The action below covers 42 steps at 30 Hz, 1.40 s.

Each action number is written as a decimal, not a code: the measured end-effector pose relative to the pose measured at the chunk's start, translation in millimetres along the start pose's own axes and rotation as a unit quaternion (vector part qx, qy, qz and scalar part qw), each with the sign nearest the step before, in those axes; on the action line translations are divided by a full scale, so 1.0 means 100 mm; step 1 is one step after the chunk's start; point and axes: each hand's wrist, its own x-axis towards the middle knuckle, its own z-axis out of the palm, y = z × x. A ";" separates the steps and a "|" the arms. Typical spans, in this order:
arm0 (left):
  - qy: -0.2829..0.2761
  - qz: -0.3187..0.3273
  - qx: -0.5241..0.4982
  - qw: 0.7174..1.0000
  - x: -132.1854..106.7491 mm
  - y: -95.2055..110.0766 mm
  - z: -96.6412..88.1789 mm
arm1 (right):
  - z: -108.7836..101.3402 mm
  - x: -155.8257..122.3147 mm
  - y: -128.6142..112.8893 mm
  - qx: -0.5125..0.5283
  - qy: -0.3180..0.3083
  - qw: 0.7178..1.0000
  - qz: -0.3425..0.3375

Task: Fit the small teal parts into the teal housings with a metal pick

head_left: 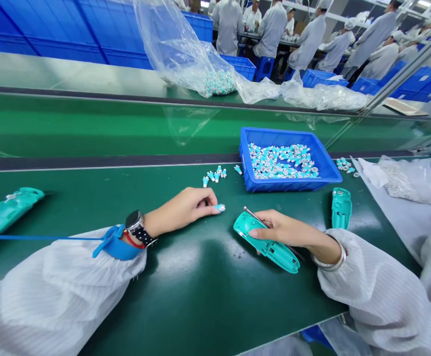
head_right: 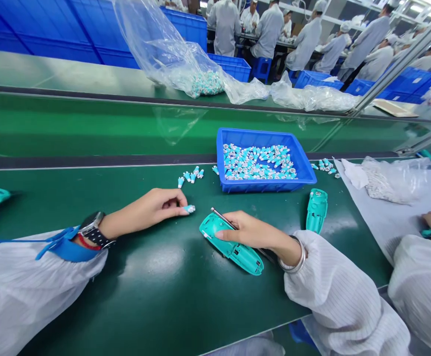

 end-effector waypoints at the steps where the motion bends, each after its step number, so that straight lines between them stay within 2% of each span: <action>1: -0.023 -0.005 -0.047 0.999 -0.01 0.08 0.03 | 0.01 -0.01 -0.01 0.005 -0.015 1.000 -0.005; 3: -0.055 -0.018 -0.120 0.991 -0.03 0.20 0.08 | 0.02 -0.02 -0.03 0.009 -0.035 0.999 -0.016; 7: -0.074 -0.024 -0.201 0.976 -0.06 0.29 0.13 | 0.03 -0.05 -0.07 0.006 -0.044 0.999 -0.023; 12: -0.102 -0.005 -0.209 0.973 -0.07 0.29 0.13 | 0.03 -0.08 -0.10 0.003 -0.054 0.998 -0.030; 19: -0.130 -0.020 -0.283 0.950 -0.07 0.27 0.18 | 0.00 -0.09 -0.07 -0.019 -0.067 0.997 -0.017; 30: -0.132 -0.045 -0.321 0.937 -0.08 0.29 0.25 | 0.01 -0.06 -0.03 -0.010 -0.094 0.996 0.002; 36: -0.157 -0.055 -0.349 0.922 -0.14 0.38 0.28 | 0.04 -0.06 -0.07 0.064 -0.169 0.983 0.026; 39: -0.123 -0.074 -0.351 0.925 -0.14 0.39 0.30 | 0.06 -0.08 -0.09 0.085 -0.140 0.986 0.041; 42: -0.085 -0.127 -0.368 0.917 -0.13 0.36 0.33 | 0.06 -0.16 -0.06 0.064 -0.055 0.996 0.017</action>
